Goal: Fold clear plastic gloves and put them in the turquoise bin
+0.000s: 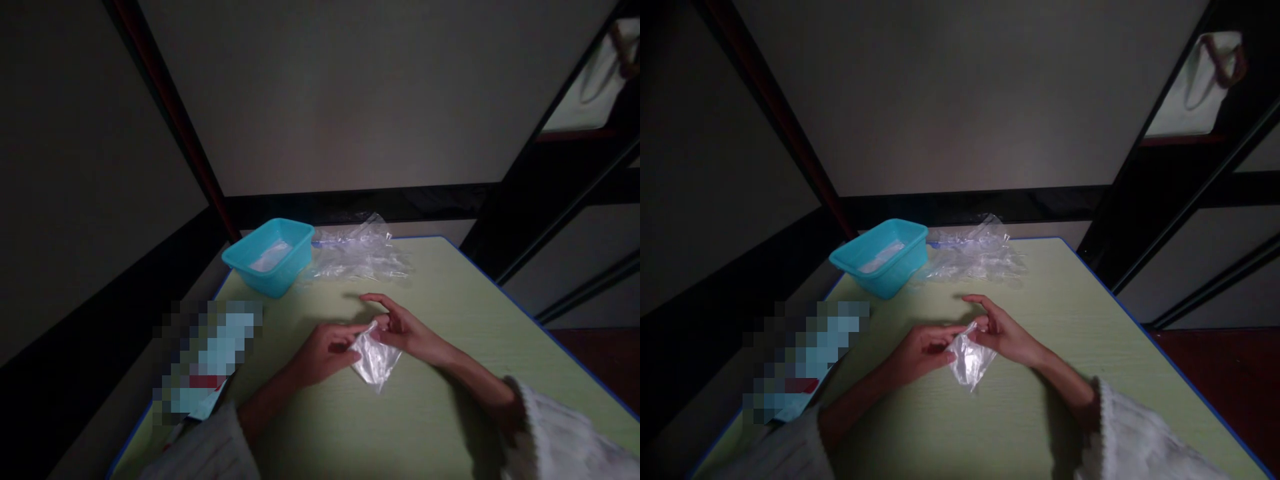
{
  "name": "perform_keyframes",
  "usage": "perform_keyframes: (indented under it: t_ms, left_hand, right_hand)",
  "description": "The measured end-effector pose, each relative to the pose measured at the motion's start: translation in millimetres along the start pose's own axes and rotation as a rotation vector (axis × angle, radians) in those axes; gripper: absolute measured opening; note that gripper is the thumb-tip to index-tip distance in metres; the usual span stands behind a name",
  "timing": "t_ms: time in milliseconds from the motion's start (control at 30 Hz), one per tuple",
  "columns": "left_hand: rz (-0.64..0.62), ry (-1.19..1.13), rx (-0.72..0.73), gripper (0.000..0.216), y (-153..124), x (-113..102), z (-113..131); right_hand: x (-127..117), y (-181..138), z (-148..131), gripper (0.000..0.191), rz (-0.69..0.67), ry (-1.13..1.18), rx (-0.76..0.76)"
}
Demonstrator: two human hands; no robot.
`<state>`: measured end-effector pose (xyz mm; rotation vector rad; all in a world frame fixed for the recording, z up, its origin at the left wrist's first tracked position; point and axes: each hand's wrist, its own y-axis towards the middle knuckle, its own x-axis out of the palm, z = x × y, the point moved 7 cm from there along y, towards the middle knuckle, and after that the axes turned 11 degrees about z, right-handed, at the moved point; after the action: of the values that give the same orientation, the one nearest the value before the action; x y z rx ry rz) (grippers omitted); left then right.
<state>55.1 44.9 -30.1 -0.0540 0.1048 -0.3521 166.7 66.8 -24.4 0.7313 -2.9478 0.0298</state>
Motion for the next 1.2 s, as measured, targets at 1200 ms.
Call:
perform_keyframes:
  t_ms: [1200]
  left_hand:
    - [0.376,0.022,-0.034,0.063,3.4,-34.6,9.6]
  right_hand:
    - [0.8,0.6,-0.8,0.049,0.235,0.27,-0.068]
